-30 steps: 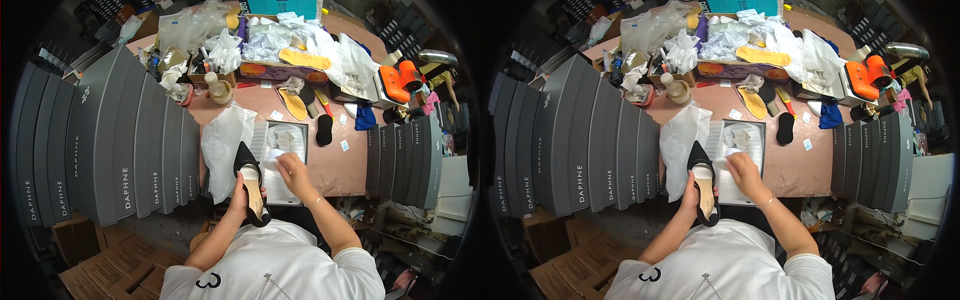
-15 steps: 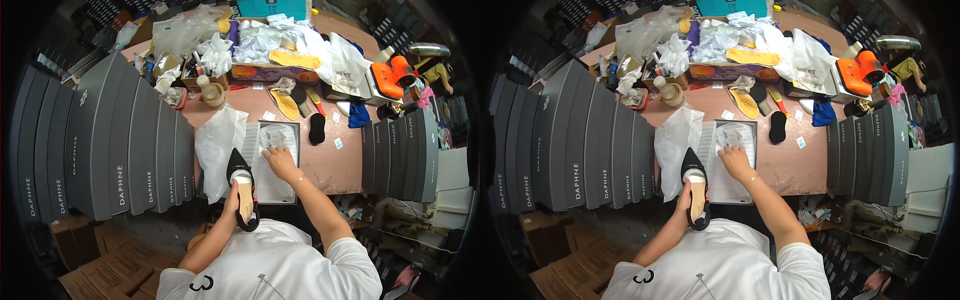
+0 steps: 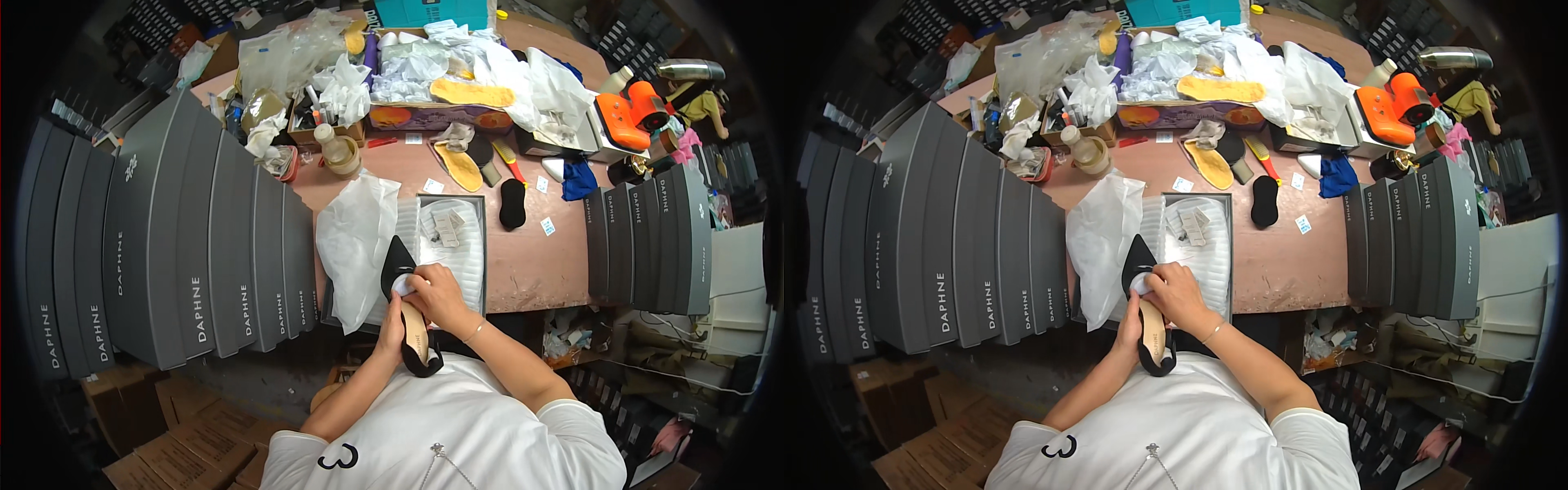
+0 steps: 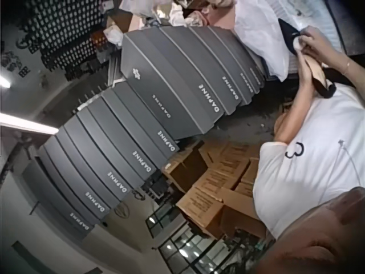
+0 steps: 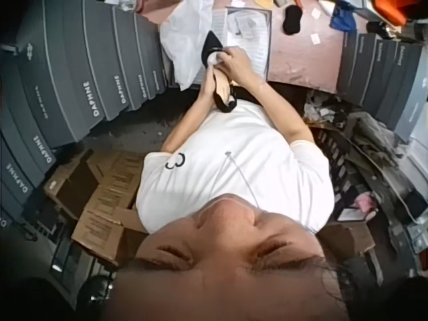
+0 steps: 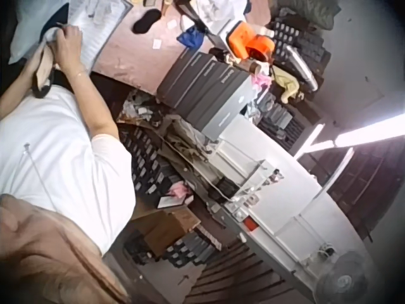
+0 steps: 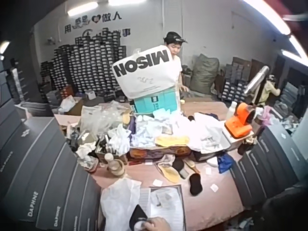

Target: Packing black high-heeled shoes into boxes with protective tissue paper.

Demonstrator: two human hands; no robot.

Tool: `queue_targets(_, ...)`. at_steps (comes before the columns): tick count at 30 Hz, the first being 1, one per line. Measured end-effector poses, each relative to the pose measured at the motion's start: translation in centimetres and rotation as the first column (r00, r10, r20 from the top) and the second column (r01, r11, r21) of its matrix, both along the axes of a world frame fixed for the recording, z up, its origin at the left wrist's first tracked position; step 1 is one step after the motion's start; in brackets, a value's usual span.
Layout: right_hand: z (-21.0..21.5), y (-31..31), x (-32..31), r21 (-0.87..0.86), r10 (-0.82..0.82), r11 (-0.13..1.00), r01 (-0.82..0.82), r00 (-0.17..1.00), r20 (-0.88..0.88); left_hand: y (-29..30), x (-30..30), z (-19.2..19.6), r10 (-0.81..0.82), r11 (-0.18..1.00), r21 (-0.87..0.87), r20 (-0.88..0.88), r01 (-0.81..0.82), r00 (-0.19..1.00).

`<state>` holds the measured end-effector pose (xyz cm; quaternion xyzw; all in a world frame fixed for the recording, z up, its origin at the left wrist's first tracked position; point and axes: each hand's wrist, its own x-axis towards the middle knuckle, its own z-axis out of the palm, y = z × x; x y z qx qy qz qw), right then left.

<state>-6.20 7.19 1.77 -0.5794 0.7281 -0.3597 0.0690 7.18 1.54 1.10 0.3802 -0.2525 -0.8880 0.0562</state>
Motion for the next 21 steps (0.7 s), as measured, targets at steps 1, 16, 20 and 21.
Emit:
queue_targets(1, 0.2, -0.2, -0.1, -0.036, -0.064, 0.997, 0.068, 0.992, 0.105, 0.0, -0.1, 0.3, -0.042, 0.999, -0.035, -0.019, 0.041, 0.999)
queue_targets(16, -5.1, -0.4, -8.1, 0.329, -0.21, 0.886, 0.327, 0.915, -0.343, -7.6, -4.1, 1.8, -0.197, 0.559, -0.806, 0.098, 0.194, 0.975)
queue_targets(20, -4.2, 2.0, -1.7, 0.574, 0.028, 0.817, -0.055, 0.998, 0.056, -5.0, -9.3, -5.2, -0.24, 0.565, -0.803, 0.06, 0.189, 0.969)
queue_targets(21, -3.2, 3.1, -1.8, 0.512, -0.052, 0.855, 0.082, 0.996, -0.073, -4.8, -10.3, -7.1, -0.254, 0.46, -0.852, 0.144, 0.25, 0.957)
